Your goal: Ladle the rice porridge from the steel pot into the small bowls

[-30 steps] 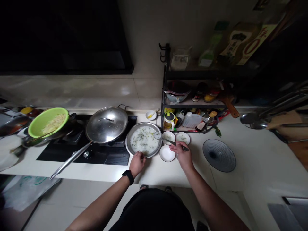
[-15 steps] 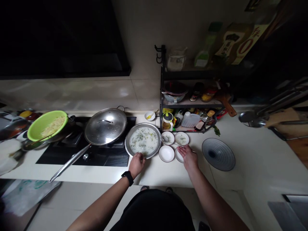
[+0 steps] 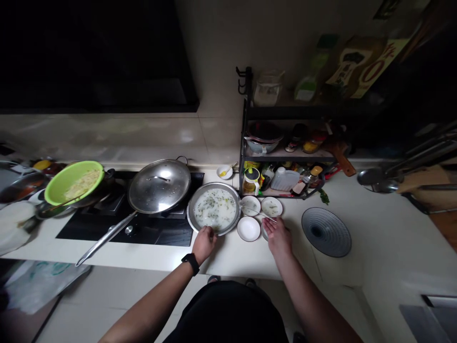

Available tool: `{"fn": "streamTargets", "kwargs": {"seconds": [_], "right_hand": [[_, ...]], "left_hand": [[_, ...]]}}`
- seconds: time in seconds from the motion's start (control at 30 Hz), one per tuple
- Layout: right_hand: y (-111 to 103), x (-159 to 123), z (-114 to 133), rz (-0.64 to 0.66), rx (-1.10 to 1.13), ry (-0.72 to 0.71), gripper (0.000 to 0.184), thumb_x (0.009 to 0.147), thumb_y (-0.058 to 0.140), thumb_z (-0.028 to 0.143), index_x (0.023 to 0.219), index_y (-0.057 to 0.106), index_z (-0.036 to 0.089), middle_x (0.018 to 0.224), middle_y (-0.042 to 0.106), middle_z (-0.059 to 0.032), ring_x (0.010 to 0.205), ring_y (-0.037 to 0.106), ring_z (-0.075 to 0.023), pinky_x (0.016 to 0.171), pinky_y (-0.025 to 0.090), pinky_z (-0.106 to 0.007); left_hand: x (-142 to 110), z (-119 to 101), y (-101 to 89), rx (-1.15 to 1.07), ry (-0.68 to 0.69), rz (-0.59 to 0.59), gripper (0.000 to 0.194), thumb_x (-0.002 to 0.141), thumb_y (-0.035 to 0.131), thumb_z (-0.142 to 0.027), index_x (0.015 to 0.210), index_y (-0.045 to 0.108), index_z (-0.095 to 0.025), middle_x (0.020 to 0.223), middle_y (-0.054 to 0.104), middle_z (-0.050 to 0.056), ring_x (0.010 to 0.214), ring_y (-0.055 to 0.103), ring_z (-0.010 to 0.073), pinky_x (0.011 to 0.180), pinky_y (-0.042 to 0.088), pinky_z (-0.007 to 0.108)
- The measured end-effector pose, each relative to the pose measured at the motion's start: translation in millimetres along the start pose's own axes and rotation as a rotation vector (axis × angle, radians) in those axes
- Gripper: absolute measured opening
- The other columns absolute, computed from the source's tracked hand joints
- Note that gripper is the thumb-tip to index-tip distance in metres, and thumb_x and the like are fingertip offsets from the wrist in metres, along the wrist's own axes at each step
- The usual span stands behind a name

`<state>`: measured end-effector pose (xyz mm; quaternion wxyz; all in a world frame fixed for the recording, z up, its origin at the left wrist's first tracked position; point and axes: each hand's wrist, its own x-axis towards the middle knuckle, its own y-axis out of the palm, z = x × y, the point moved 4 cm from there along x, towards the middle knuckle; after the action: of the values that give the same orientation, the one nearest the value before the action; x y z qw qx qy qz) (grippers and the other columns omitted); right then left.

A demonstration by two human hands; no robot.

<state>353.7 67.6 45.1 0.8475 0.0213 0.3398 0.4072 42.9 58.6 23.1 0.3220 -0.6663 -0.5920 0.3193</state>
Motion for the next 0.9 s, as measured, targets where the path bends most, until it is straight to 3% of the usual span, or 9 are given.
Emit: {"fn": "streamTargets", "kwargs": {"seconds": [0.1, 0.17, 0.33, 0.47, 0.7, 0.8, 0.9], "right_hand": [[29.2, -16.4, -11.1, 0.209, -0.253, -0.133, 0.035, 0.081, 0.074, 0.051, 0.089, 0.061, 0.020, 0.078, 0.077, -0.0081, 0.080, 0.077, -0.0241, 0.079, 0.064, -0.038], [44.9, -26.0, -17.9, 0.321, -0.470, -0.254, 0.039, 0.080, 0.072, 0.056, 0.092, 0.063, 0.020, 0.076, 0.077, -0.0072, 0.078, 0.076, -0.0253, 0.079, 0.063, -0.041], [65.3, -41.9, -23.0, 0.534, -0.813, -0.529, 0.020, 0.081, 0.073, 0.043, 0.092, 0.071, 0.026, 0.095, 0.078, -0.0046, 0.096, 0.072, -0.0237, 0.093, 0.056, -0.037], [66.2, -45.6, -29.9, 0.535, -0.764, -0.429, 0.013, 0.076, 0.077, 0.036, 0.085, 0.072, 0.028, 0.089, 0.076, -0.0034, 0.095, 0.070, -0.0240, 0.095, 0.055, -0.037], [61.9, -40.6, -43.0, 0.318, -0.519, -0.176, 0.039, 0.075, 0.075, 0.059, 0.082, 0.063, 0.022, 0.064, 0.073, -0.0036, 0.063, 0.073, -0.0232, 0.064, 0.061, -0.035], [60.6, -40.2, -37.8, 0.280, -0.437, -0.101, 0.045, 0.069, 0.080, 0.061, 0.081, 0.062, 0.021, 0.061, 0.072, -0.0039, 0.063, 0.075, -0.0245, 0.062, 0.061, -0.034], [58.9, -43.4, -28.5, 0.293, -0.420, -0.123, 0.050, 0.067, 0.081, 0.063, 0.082, 0.064, 0.019, 0.064, 0.074, -0.0046, 0.065, 0.076, -0.0241, 0.063, 0.062, -0.034]], "left_hand": [[-0.1, 0.1, -0.4, 0.000, -0.005, 0.007, 0.005, 0.086, 0.057, -0.014, 0.085, 0.057, -0.019, 0.089, 0.060, 0.007, 0.086, 0.060, 0.0218, 0.081, 0.048, 0.034], [0.1, 0.8, 0.0, -0.001, -0.006, 0.017, 0.005, 0.086, 0.057, -0.015, 0.085, 0.057, -0.019, 0.090, 0.060, 0.007, 0.086, 0.060, 0.0218, 0.082, 0.048, 0.034], [0.5, 2.6, 1.7, -0.002, -0.008, 0.027, 0.006, 0.086, 0.057, -0.014, 0.084, 0.056, -0.019, 0.089, 0.060, 0.007, 0.087, 0.059, 0.0217, 0.083, 0.048, 0.034], [0.3, 2.9, 2.3, 0.001, -0.011, 0.027, 0.007, 0.086, 0.057, -0.013, 0.084, 0.056, -0.020, 0.090, 0.060, 0.007, 0.087, 0.060, 0.0221, 0.083, 0.048, 0.034], [0.0, 0.7, -0.6, -0.015, -0.016, 0.033, 0.005, 0.086, 0.057, -0.014, 0.086, 0.057, -0.019, 0.092, 0.061, 0.008, 0.088, 0.060, 0.0224, 0.083, 0.047, 0.035], [0.2, 0.5, -0.6, -0.010, -0.020, 0.041, 0.004, 0.087, 0.057, -0.015, 0.086, 0.058, -0.019, 0.091, 0.061, 0.008, 0.088, 0.060, 0.0223, 0.083, 0.047, 0.034], [0.4, 1.1, 0.1, -0.002, -0.018, 0.041, 0.004, 0.086, 0.058, -0.015, 0.086, 0.057, -0.019, 0.091, 0.061, 0.008, 0.088, 0.060, 0.0219, 0.083, 0.047, 0.034]]}}
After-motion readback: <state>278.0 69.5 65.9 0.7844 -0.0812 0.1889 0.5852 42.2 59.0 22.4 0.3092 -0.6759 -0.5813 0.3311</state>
